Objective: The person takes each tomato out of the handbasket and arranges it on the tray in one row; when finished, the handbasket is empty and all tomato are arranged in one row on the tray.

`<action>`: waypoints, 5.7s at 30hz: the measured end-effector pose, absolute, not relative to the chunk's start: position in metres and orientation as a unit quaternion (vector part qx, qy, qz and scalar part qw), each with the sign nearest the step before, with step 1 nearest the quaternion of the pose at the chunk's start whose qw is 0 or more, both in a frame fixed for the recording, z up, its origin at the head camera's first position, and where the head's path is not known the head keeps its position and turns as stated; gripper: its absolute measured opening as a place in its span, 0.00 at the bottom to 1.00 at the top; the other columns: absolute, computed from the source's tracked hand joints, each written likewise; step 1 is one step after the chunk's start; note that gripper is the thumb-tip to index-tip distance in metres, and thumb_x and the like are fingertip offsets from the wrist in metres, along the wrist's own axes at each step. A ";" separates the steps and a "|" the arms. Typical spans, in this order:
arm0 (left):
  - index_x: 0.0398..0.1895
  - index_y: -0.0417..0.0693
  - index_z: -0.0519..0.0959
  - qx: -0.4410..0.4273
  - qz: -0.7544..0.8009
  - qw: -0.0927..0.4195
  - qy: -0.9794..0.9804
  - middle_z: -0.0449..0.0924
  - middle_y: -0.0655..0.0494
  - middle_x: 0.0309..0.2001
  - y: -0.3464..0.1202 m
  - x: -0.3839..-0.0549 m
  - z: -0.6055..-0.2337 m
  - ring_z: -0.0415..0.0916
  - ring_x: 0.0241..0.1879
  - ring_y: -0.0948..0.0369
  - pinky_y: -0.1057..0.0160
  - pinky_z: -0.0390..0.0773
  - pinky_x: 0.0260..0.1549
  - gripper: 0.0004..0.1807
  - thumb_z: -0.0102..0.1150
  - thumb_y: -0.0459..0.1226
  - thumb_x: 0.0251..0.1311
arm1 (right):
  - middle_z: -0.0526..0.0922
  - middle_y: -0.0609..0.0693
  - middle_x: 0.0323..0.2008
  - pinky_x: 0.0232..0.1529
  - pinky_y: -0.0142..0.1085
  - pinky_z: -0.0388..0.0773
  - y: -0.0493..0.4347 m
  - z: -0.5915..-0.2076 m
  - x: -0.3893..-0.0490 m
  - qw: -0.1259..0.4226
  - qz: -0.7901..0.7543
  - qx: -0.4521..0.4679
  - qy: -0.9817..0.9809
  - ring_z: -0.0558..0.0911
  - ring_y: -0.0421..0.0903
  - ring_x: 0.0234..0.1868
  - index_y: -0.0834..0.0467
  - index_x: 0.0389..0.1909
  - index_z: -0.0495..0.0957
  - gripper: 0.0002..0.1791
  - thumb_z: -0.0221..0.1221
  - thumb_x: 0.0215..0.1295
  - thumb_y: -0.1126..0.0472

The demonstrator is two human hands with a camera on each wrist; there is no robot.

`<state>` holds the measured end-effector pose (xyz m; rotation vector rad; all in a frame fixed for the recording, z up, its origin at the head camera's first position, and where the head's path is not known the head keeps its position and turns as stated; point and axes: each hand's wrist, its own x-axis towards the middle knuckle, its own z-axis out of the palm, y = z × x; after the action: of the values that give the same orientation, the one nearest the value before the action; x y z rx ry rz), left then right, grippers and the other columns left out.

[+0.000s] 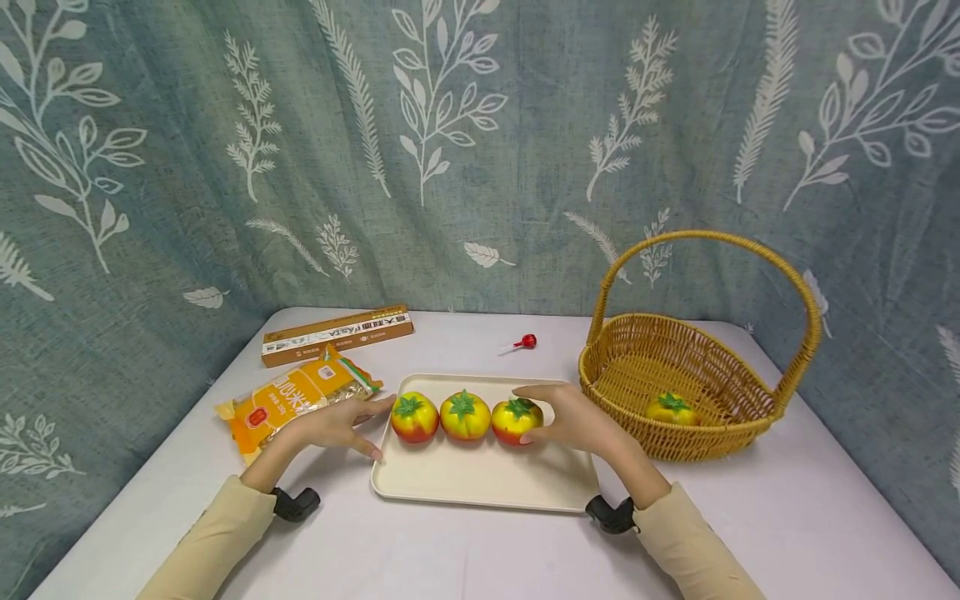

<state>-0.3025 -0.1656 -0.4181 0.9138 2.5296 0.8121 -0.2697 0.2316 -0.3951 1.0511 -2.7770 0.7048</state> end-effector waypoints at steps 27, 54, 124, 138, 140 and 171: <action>0.72 0.36 0.57 0.331 0.290 0.163 0.883 0.54 0.41 0.72 -0.166 -0.301 -0.418 0.56 0.68 0.41 0.46 0.61 0.65 0.50 0.73 0.44 0.50 | 0.80 0.51 0.29 0.27 0.34 0.71 0.264 -0.352 -0.258 0.095 0.232 0.289 -0.924 0.63 0.37 0.19 0.55 0.62 0.75 0.35 0.70 0.53 0.48; 0.72 0.37 0.58 0.326 0.294 0.164 0.883 0.54 0.41 0.72 -0.166 -0.301 -0.419 0.48 0.71 0.40 0.44 0.57 0.66 0.50 0.74 0.44 0.49 | 0.77 0.57 0.59 0.52 0.59 0.72 0.334 -0.313 -0.236 0.091 0.270 0.185 -0.941 0.74 0.59 0.58 0.51 0.66 0.72 0.34 0.64 0.59 0.43; 0.72 0.34 0.57 0.328 0.282 0.159 0.888 0.54 0.39 0.72 -0.165 -0.300 -0.418 0.51 0.70 0.40 0.43 0.58 0.65 0.52 0.74 0.46 0.49 | 0.75 0.66 0.57 0.55 0.46 0.76 0.416 -0.331 -0.296 -0.290 0.273 0.242 -0.885 0.71 0.66 0.60 0.75 0.64 0.65 0.36 0.66 0.61 0.60; 0.72 0.37 0.58 0.311 0.280 0.156 0.895 0.52 0.36 0.72 -0.165 -0.301 -0.419 0.47 0.71 0.38 0.42 0.54 0.66 0.51 0.74 0.46 0.48 | 0.73 0.66 0.59 0.55 0.49 0.75 0.415 -0.317 -0.289 -0.262 0.239 0.235 -0.905 0.70 0.67 0.61 0.73 0.64 0.65 0.37 0.65 0.61 0.56; 0.72 0.38 0.58 0.309 0.279 0.155 0.896 0.51 0.36 0.72 -0.165 -0.301 -0.418 0.48 0.70 0.38 0.42 0.55 0.66 0.52 0.74 0.46 0.48 | 0.72 0.67 0.60 0.56 0.50 0.74 0.414 -0.311 -0.288 -0.257 0.235 0.230 -0.909 0.68 0.68 0.62 0.72 0.65 0.65 0.37 0.66 0.61 0.55; 0.72 0.36 0.58 0.325 0.288 0.158 0.887 0.54 0.39 0.72 -0.166 -0.302 -0.419 0.55 0.68 0.40 0.45 0.61 0.64 0.51 0.74 0.45 0.49 | 0.75 0.62 0.59 0.46 0.52 0.79 0.374 -0.307 -0.255 0.010 0.206 0.232 -0.951 0.78 0.61 0.53 0.56 0.66 0.71 0.40 0.69 0.54 0.43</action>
<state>-0.3019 -0.1665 -0.4193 0.9289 2.5362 0.8231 -0.2547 0.3737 -0.3067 0.7232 -2.9681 0.6435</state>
